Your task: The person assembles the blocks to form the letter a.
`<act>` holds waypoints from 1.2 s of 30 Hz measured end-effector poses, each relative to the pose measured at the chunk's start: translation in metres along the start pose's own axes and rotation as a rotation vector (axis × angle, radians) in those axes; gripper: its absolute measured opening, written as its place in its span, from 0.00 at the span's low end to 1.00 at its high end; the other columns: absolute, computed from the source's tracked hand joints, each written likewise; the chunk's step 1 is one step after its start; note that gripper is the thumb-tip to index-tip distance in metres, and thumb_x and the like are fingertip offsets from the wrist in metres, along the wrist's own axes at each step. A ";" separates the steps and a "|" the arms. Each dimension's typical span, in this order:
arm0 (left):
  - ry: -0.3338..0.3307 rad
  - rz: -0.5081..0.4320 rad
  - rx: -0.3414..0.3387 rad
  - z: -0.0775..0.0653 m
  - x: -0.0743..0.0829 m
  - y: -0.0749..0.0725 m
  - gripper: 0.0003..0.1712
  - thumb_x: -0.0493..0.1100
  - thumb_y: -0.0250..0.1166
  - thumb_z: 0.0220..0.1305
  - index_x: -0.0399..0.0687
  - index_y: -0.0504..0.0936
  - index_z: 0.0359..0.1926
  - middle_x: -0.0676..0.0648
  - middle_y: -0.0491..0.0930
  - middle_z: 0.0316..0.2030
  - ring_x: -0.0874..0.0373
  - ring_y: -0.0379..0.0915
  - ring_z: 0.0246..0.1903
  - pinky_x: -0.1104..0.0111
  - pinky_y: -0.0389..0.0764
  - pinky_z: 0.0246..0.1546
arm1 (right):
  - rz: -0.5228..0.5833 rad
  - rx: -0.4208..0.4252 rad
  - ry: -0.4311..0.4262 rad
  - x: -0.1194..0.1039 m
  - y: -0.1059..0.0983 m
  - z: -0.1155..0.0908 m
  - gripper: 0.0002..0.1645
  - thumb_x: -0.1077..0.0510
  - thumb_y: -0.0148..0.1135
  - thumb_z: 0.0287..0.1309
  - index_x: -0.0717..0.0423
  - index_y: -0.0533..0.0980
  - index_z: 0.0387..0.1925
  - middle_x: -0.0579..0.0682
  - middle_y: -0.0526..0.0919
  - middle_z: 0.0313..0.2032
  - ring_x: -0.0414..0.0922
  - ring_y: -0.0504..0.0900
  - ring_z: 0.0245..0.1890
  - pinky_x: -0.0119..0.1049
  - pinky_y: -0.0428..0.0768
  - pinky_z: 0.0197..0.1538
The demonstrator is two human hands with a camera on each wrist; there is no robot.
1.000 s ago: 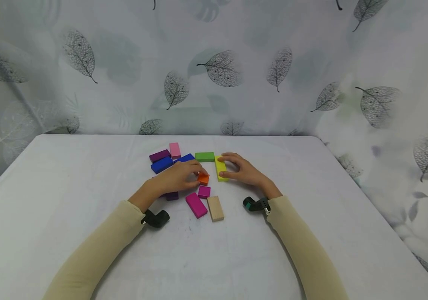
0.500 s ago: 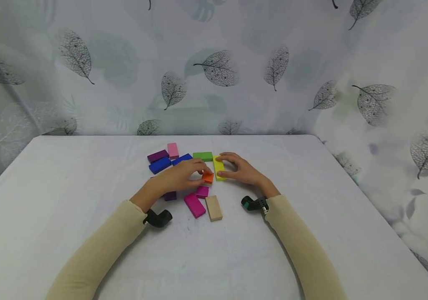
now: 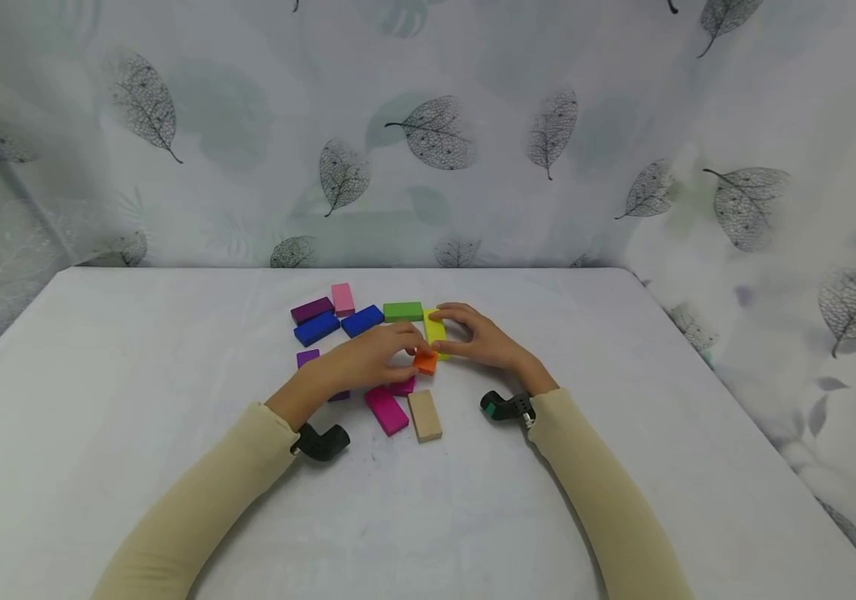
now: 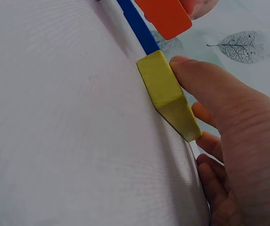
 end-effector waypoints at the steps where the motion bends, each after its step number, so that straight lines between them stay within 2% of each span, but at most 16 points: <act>1: 0.001 0.007 -0.008 0.001 0.001 0.001 0.19 0.38 0.65 0.65 0.43 0.79 0.56 0.46 0.77 0.53 0.53 0.75 0.52 0.64 0.77 0.55 | -0.001 0.004 -0.003 0.000 -0.001 0.000 0.34 0.51 0.67 0.60 0.52 0.69 0.66 0.53 0.60 0.71 0.52 0.54 0.73 0.57 0.52 0.72; 7: -0.018 0.025 -0.039 0.004 0.003 0.005 0.19 0.41 0.65 0.65 0.44 0.79 0.57 0.47 0.77 0.53 0.54 0.74 0.55 0.64 0.75 0.57 | 0.012 0.011 -0.019 -0.001 -0.002 -0.001 0.34 0.54 0.68 0.59 0.55 0.69 0.66 0.55 0.60 0.71 0.53 0.53 0.73 0.58 0.51 0.72; 13: -0.012 0.001 -0.033 0.004 0.005 0.008 0.18 0.40 0.64 0.65 0.42 0.80 0.55 0.46 0.77 0.53 0.54 0.74 0.54 0.66 0.75 0.56 | 0.027 0.005 -0.012 0.002 0.000 -0.001 0.36 0.56 0.68 0.59 0.59 0.68 0.66 0.59 0.58 0.72 0.56 0.51 0.74 0.61 0.49 0.71; 15: -0.018 0.012 -0.020 0.004 0.005 0.009 0.18 0.40 0.65 0.65 0.42 0.80 0.55 0.46 0.77 0.52 0.54 0.74 0.53 0.66 0.75 0.57 | 0.028 0.006 -0.010 0.002 0.001 0.000 0.36 0.56 0.68 0.59 0.60 0.67 0.67 0.59 0.58 0.72 0.57 0.51 0.74 0.61 0.49 0.71; 19: -0.075 0.023 0.011 0.005 0.001 0.012 0.20 0.43 0.66 0.64 0.44 0.79 0.56 0.47 0.77 0.52 0.55 0.73 0.53 0.64 0.75 0.57 | 0.017 0.008 -0.021 0.003 0.001 0.000 0.35 0.56 0.68 0.59 0.58 0.68 0.66 0.58 0.58 0.72 0.55 0.52 0.74 0.60 0.50 0.71; 23: -0.119 0.002 0.033 0.006 -0.003 0.015 0.22 0.44 0.67 0.64 0.45 0.79 0.58 0.46 0.76 0.53 0.55 0.72 0.55 0.63 0.75 0.58 | 0.006 0.006 -0.034 0.002 0.001 -0.001 0.34 0.55 0.67 0.59 0.54 0.69 0.66 0.55 0.59 0.72 0.53 0.52 0.74 0.58 0.51 0.72; 30: -0.107 -0.034 0.099 0.005 -0.002 0.019 0.20 0.41 0.67 0.63 0.41 0.79 0.56 0.45 0.77 0.50 0.53 0.74 0.52 0.64 0.77 0.55 | 0.013 0.004 -0.033 0.002 0.002 0.000 0.33 0.54 0.67 0.60 0.54 0.70 0.65 0.55 0.61 0.71 0.53 0.54 0.73 0.57 0.51 0.72; 36: -0.131 -0.081 0.116 0.005 -0.003 0.024 0.18 0.42 0.67 0.63 0.42 0.80 0.53 0.46 0.77 0.49 0.55 0.75 0.46 0.66 0.79 0.50 | 0.001 0.005 -0.028 0.001 0.001 0.000 0.33 0.55 0.67 0.60 0.54 0.69 0.66 0.55 0.61 0.71 0.53 0.54 0.73 0.56 0.52 0.72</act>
Point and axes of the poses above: each hand's wrist, its own z-axis towards the middle knuckle, its own y-axis out of the palm, x = y × z, the point moved 5 cm from there along z, towards the middle knuckle
